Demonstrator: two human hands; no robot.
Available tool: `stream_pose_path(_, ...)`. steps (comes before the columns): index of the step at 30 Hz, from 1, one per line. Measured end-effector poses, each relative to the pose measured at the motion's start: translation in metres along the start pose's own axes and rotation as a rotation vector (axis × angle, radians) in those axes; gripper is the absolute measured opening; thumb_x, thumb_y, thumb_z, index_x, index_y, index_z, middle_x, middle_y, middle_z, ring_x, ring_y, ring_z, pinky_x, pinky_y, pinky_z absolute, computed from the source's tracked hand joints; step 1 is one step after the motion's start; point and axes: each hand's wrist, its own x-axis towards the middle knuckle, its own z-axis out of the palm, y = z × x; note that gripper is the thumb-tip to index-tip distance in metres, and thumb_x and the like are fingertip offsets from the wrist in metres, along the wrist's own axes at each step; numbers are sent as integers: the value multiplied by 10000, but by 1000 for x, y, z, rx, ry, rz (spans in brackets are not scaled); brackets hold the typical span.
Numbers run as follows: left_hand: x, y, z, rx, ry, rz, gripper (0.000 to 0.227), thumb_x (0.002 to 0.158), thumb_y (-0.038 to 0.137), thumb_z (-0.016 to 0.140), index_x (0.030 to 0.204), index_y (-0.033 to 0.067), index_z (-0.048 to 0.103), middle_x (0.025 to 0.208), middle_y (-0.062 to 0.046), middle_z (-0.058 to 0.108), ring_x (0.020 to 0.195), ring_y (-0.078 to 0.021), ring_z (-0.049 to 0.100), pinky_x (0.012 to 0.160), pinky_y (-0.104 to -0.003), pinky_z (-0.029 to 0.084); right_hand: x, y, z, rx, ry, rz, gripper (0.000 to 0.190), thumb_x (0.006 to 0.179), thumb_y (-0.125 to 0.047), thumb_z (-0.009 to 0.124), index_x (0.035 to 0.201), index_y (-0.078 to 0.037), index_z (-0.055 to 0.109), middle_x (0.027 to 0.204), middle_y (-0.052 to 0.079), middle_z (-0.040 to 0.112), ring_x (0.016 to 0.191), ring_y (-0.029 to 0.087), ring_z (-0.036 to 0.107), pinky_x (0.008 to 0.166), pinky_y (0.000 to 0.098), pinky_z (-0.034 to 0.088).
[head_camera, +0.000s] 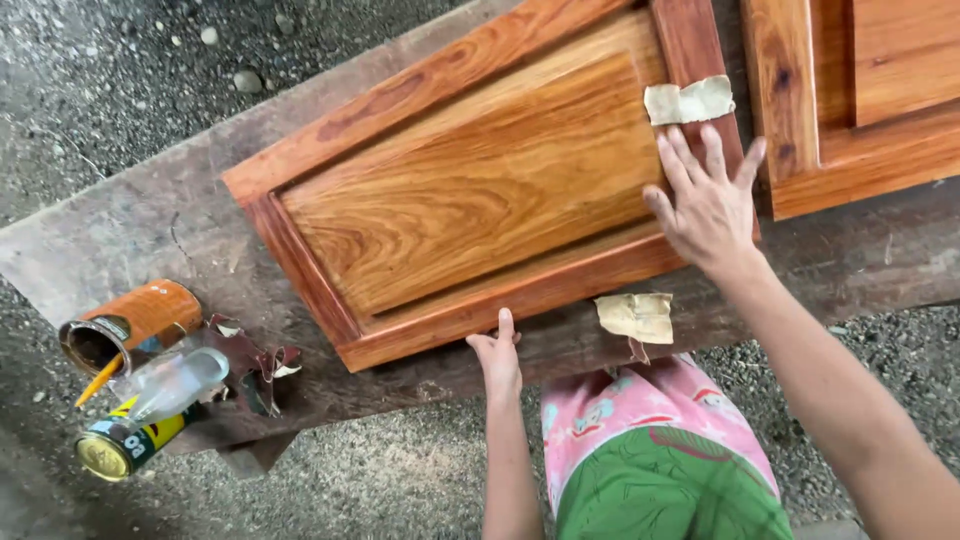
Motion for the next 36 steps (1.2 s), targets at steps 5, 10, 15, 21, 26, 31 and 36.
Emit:
stream_pose_path(5,2,2,2,-20,27,7,738,740,280,633,1118,-10,71,1094,-199,294,906,-183,442,775,-309,476,14,10,-10,-2,27,-12,697,1006,-531,128,1343,-21,464,1325,139,489,1342,246,130,979,595,-68)
stream_pose_path(10,-4,9,3,-47,32,-22,467,712,307,609,964,104,272,1020,-79,418,873,-102,472,751,-265,483,52,5,-21,143,-277,64,633,878,-545,85,1369,-152,164,1432,-24,79,1297,306,-75,951,602,-130)
stream_pose_path(15,-6,6,3,-41,60,-62,499,712,309,602,1006,78,273,1000,-69,395,855,-84,451,784,-272,486,8,-2,-20,70,-145,-32,559,923,-369,327,1350,-11,367,1396,90,329,1314,373,142,898,723,-9)
stream_pose_path(21,-8,13,4,9,36,-188,1056,680,380,575,1250,21,-239,1352,-73,89,1061,-113,440,912,-254,407,41,8,-32,-161,328,-159,100,873,-82,603,937,-75,679,773,77,690,834,223,686,956,348,376)
stream_pose_path(26,-22,39,8,111,-3,-311,1038,703,427,532,1245,65,-276,1403,-50,-103,1084,-197,510,952,-264,345,58,28,-37,144,261,317,212,888,-112,689,1026,4,578,812,111,603,728,210,564,653,325,414)
stream_pose_path(31,-11,22,6,63,19,-286,1059,685,415,559,1251,71,-267,1399,-47,-107,1054,-193,515,932,-259,364,52,51,-24,227,201,332,216,875,-121,790,827,-48,592,838,101,521,739,204,482,660,329,379)
stream_pose_path(36,-12,22,6,65,10,-246,1053,695,408,555,1243,58,-273,1396,-35,-130,1077,-170,484,936,-247,368,67,11,-71,974,188,552,288,945,107,473,1133,-101,408,680,53,476,526,105,492,448,184,406)
